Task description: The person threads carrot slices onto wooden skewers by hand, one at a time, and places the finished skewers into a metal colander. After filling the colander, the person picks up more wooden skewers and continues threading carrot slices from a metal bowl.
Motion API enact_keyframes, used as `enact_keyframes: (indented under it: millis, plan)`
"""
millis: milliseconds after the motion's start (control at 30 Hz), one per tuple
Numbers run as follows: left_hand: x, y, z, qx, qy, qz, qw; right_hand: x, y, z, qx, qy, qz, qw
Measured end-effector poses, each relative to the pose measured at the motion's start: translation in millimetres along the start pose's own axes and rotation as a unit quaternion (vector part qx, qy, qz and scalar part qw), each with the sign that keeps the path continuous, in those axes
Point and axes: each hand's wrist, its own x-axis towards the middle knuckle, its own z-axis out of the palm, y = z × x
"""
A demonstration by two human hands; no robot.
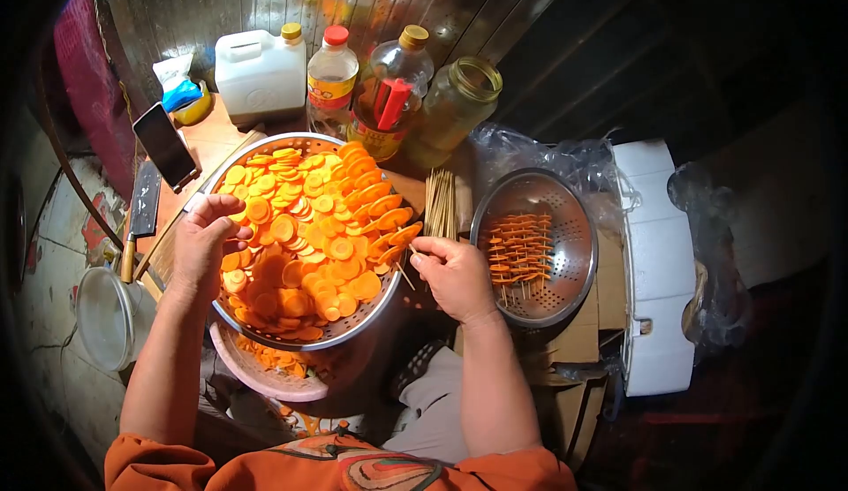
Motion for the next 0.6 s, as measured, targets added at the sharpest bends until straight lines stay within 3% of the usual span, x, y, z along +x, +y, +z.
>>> enact_keyframes:
  millis: [533,600]
  plan:
    - [-3.2,-4.6,1.9,0.021,-0.032,-0.050,0.998,-1.1,-5.8,8.0,-0.196,0.043,0.004,0.980]
    - [-0.7,-11.3,0.1,0.108,-0.058,-0.017,0.992,-0.9,-3.5,6.5,-0.233,0.051,0.009,0.971]
